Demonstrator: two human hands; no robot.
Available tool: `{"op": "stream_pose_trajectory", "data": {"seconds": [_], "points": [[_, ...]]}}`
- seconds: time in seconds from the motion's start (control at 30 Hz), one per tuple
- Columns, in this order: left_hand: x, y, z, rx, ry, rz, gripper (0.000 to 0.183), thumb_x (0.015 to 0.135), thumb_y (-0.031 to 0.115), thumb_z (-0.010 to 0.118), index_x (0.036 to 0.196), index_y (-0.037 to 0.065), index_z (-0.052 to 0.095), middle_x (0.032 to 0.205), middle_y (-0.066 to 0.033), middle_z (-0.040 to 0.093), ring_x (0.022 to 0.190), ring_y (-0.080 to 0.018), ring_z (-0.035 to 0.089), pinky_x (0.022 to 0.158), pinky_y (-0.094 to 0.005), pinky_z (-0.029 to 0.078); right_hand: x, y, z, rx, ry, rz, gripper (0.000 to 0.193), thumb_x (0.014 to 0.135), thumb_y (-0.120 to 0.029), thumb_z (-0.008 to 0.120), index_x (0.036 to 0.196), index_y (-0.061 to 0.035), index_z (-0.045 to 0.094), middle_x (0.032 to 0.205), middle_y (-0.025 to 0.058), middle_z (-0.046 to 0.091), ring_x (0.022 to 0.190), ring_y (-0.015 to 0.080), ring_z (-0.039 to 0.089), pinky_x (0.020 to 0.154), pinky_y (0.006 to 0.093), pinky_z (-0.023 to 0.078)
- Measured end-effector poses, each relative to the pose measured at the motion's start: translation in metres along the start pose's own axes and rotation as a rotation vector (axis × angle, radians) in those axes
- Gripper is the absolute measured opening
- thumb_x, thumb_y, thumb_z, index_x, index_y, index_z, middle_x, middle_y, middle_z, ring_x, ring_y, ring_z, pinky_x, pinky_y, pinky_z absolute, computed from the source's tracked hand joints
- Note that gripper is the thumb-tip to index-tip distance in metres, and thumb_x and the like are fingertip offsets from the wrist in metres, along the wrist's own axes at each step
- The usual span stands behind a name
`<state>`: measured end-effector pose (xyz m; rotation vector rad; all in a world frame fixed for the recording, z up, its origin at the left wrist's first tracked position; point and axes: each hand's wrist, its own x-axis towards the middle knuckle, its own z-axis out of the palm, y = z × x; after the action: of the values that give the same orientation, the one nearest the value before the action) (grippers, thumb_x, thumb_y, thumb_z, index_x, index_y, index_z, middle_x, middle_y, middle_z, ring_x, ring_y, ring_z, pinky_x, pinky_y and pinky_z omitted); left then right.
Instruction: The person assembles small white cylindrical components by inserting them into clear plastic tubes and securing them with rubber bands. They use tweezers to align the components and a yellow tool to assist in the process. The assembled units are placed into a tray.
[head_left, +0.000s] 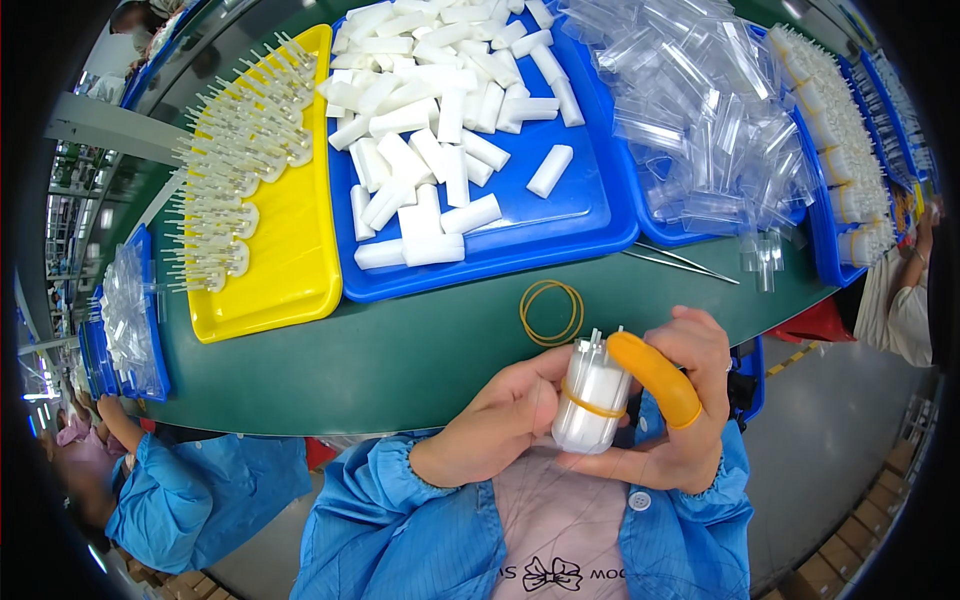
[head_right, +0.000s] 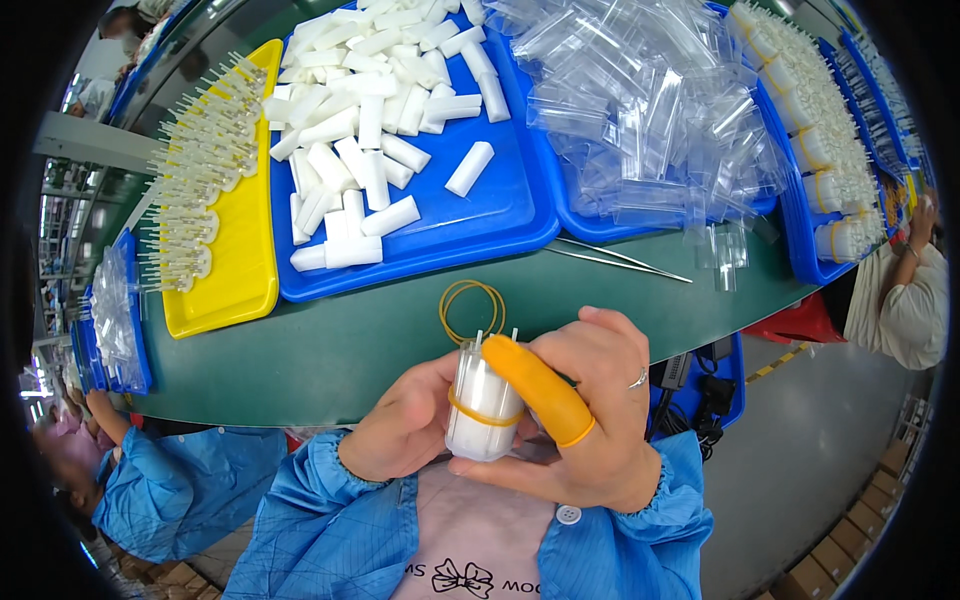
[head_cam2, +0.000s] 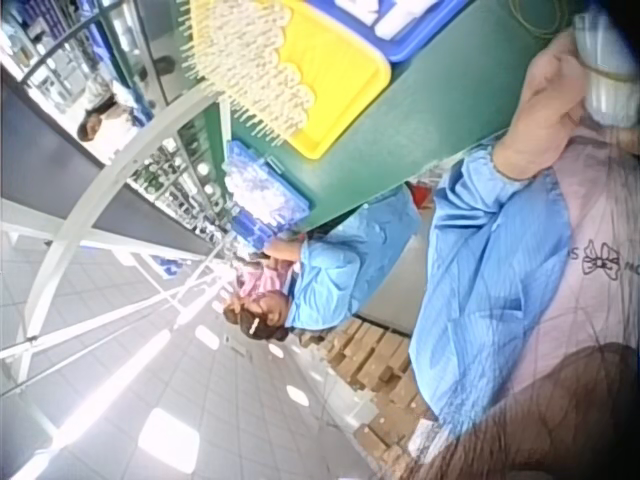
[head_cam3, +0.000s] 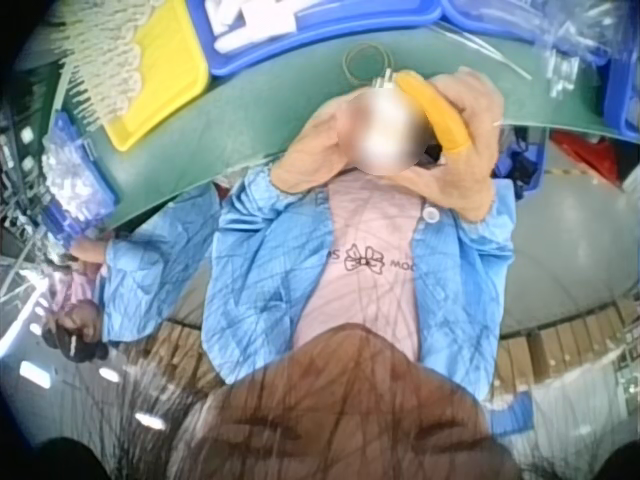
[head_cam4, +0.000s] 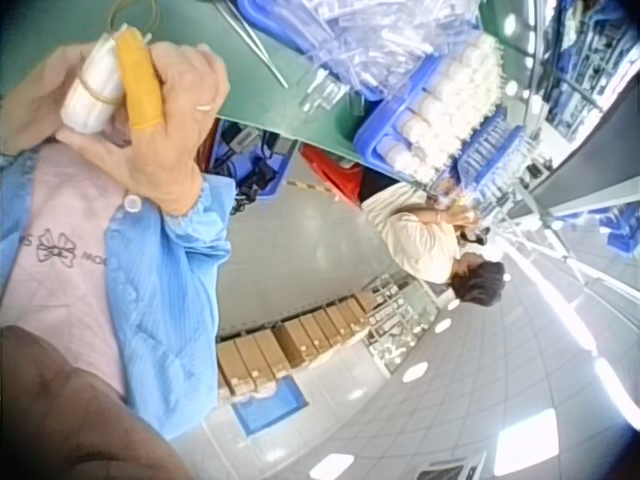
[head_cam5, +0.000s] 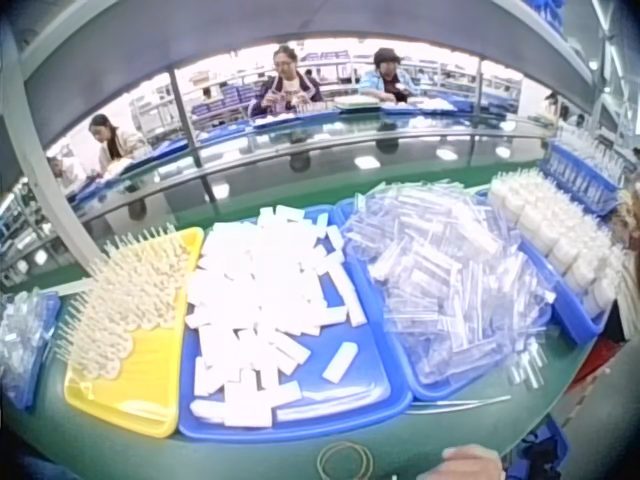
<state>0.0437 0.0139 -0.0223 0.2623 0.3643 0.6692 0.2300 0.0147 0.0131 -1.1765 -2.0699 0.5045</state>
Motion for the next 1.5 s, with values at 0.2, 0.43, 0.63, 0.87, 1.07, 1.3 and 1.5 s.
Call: {"op": "stream_pose_trajectory", "data": {"seconds": [0.2, 0.43, 0.63, 0.87, 1.07, 1.3, 1.5], "points": [[0.0, -0.003, -0.003, 0.166, 0.039, 0.064, 0.066, 0.09, 0.03, 0.061, 0.14, 0.003, 0.029, 0.127, -0.0093, 0.05, 0.117, -0.0165, 0.049, 0.097, -0.0299, 0.042, 0.006, -0.004, 0.002, -0.01, -0.006, 0.058, 0.065, 0.056, -0.045, 0.081, 0.105, -0.0058, 0.065, 0.102, 0.0059, 0.052, 0.093, 0.026, 0.052, 0.091, 0.0474, 0.036], [0.002, -0.013, -0.006, 0.111, 0.045, 0.119, 0.063, 0.093, 0.036, 0.055, 0.139, 0.003, 0.029, 0.124, -0.0091, 0.051, 0.114, -0.017, 0.051, 0.095, -0.0306, 0.043, 0.0, 0.002, 0.012, -0.022, 0.059, 0.014, 0.067, 0.055, -0.048, 0.081, 0.105, -0.0067, 0.065, 0.101, 0.0055, 0.052, 0.093, 0.026, 0.052, 0.092, 0.0472, 0.036], [0.001, -0.001, -0.005, 0.111, 0.023, 0.044, 0.059, 0.094, 0.035, 0.052, 0.139, 0.003, 0.03, 0.126, -0.0096, 0.05, 0.116, -0.0185, 0.051, 0.097, -0.0321, 0.043, 0.005, 0.002, 0.01, 0.026, 0.026, 0.063, 0.066, 0.056, -0.048, 0.081, 0.104, -0.006, 0.065, 0.102, 0.0047, 0.052, 0.093, 0.0251, 0.052, 0.093, 0.0477, 0.035], [0.003, -0.007, 0.002, 0.22, 0.164, 0.113, 0.072, 0.088, 0.051, 0.054, 0.136, 0.002, 0.032, 0.122, -0.0101, 0.051, 0.105, -0.0202, 0.055, 0.089, -0.034, 0.046, -0.001, 0.004, 0.013, -0.041, 0.04, -0.011, 0.066, 0.056, -0.048, 0.081, 0.105, -0.0063, 0.064, 0.105, 0.0048, 0.051, 0.093, 0.0248, 0.052, 0.094, 0.0484, 0.034], [-0.001, 0.001, -0.008, 0.098, 0.019, 0.026, 0.062, 0.097, 0.043, 0.041, 0.142, 0.003, 0.025, 0.125, -0.0141, 0.049, 0.111, -0.021, 0.054, 0.094, -0.0325, 0.044, 0.005, 0.005, 0.007, 0.052, -0.053, 0.007, 0.072, 0.057, -0.046, 0.082, 0.112, -0.0048, 0.061, 0.107, 0.0075, 0.051, 0.097, 0.0253, 0.052, 0.094, 0.0447, 0.036], [-0.005, 0.0, 0.003, 0.14, 0.056, 0.088, 0.064, 0.087, 0.033, 0.061, 0.134, 0.002, 0.032, 0.122, -0.0127, 0.052, 0.109, -0.0214, 0.054, 0.091, -0.0333, 0.044, -0.002, 0.023, -0.004, 0.748, -0.081, 0.3, 0.076, 0.065, -0.028, 0.08, 0.129, -0.0014, 0.048, 0.124, 0.0144, 0.048, 0.114, 0.0293, 0.049, 0.098, 0.036, 0.037], [0.004, -0.014, 0.01, 0.373, 0.086, 0.186, 0.076, 0.079, 0.042, 0.071, 0.131, 0.001, 0.033, 0.121, -0.0126, 0.052, 0.111, -0.0215, 0.052, 0.093, -0.0318, 0.041, -0.01, 0.02, -0.023, 0.657, -0.084, 0.225, 0.058, 0.067, -0.021, 0.081, 0.116, -0.001, 0.058, 0.117, 0.0107, 0.049, 0.111, 0.0215, 0.048, 0.093, 0.0341, 0.039]]}}
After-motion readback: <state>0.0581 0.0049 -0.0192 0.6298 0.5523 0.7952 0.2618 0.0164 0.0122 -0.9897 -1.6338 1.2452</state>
